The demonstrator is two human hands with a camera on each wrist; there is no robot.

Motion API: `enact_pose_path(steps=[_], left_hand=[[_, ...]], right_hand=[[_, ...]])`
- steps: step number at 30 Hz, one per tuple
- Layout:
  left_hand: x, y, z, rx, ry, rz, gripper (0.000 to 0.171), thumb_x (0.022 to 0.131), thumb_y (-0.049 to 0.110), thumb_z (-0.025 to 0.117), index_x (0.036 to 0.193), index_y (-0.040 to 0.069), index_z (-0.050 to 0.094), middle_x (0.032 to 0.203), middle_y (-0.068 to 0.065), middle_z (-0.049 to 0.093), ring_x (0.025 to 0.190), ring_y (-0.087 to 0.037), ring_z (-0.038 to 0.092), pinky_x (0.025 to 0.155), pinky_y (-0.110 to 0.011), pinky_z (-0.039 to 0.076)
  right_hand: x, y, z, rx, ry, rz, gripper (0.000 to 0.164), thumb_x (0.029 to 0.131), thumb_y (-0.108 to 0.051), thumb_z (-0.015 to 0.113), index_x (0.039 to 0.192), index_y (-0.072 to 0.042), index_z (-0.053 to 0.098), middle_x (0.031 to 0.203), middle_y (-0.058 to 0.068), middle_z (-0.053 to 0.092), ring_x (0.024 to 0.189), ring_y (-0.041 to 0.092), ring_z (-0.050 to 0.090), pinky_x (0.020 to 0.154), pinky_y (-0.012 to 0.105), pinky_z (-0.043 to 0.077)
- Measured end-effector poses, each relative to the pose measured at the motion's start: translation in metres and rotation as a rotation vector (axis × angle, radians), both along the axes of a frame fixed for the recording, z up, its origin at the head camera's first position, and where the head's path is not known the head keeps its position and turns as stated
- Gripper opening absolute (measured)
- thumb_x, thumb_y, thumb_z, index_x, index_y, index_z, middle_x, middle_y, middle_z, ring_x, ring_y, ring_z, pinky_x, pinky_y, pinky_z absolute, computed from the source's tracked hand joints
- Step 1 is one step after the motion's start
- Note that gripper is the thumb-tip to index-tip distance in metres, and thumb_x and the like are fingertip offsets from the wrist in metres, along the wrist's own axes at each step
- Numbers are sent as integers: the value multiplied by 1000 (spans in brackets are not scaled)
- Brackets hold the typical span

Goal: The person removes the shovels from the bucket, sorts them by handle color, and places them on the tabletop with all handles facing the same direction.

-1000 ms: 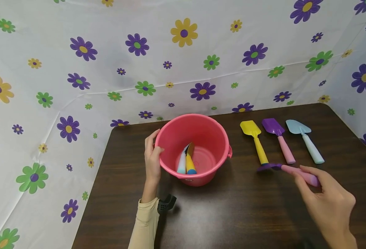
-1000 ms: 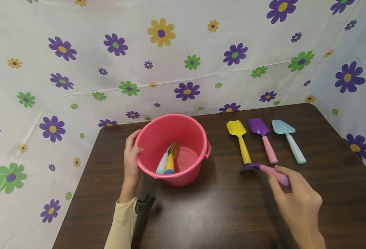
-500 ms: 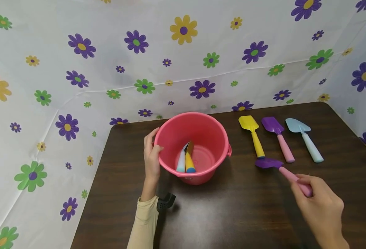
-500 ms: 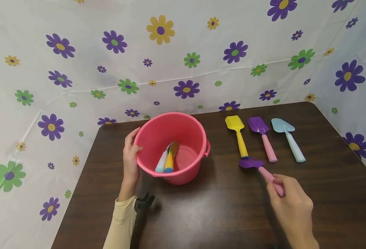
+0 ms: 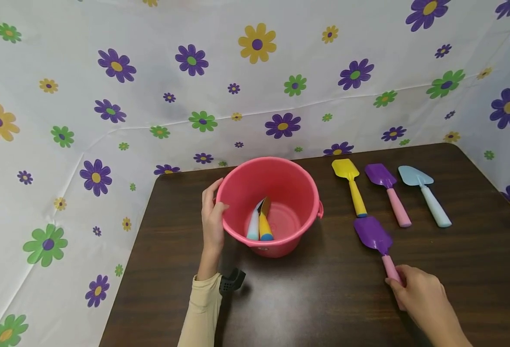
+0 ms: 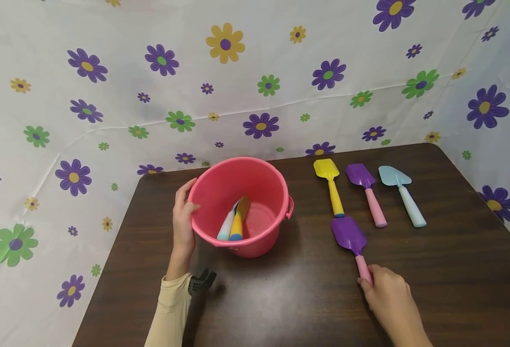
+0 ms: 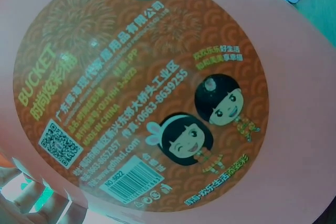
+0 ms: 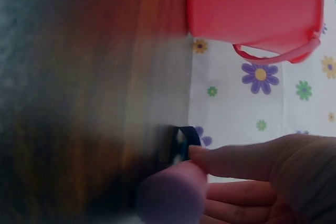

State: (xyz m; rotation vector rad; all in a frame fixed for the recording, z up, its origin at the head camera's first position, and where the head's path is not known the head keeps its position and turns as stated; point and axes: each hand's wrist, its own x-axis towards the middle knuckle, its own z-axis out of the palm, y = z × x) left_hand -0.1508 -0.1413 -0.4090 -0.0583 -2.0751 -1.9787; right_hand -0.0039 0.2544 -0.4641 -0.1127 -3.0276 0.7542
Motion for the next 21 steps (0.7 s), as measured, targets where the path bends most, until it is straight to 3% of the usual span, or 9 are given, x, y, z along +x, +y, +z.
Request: enact_pose_path(steps=[2,7,12,14,18,21], left_hand=[[0,0,0,0,-2,2,59,86,8,50,145,8,54,141,-8,48,121,-28,52,89,-31,55],[1,-2,0,-1,-5,3,59,86,7,51,145,8,54,141,-8,48,121,-28,52,91,-34,56],[1,-2,0,-1,-1,2,59,86,7,50,145,7,54,140,-8,49,120,-28,52,91,-36,56],[1,-1,0,0,-2,2,59,86,7,50,145,7,54,140,-8,49,120,-28,52,91,-37,56],[1,0,0,1,-2,-5,59,86,7,51,145,7,53,140,-8,49,121,-28,52,91,-36,57],[1,0,1,-1,2,-6,60,86,7,52,145,7,53,141,-8,49,121,-28,52,91,-35,57]], right_hand=[[-3,-1,1,-5,-86,11,32,88,-6,78,103,19,64,69,3,57,63,20,54,57,41,49],[-7,-1,3,23,-145,41,30,92,-12,75,98,15,65,67,2,53,61,19,51,53,37,45],[-17,5,15,101,-236,74,43,99,-28,67,102,15,66,74,12,63,63,23,56,57,47,54],[-22,7,22,122,-242,79,51,100,-31,65,108,19,64,84,21,69,68,30,63,63,56,56],[-30,4,39,128,-166,77,49,100,-32,67,108,17,65,90,27,70,74,39,69,65,60,56],[-33,0,53,120,-73,85,44,97,-28,70,109,14,67,87,22,71,68,31,65,61,56,56]])
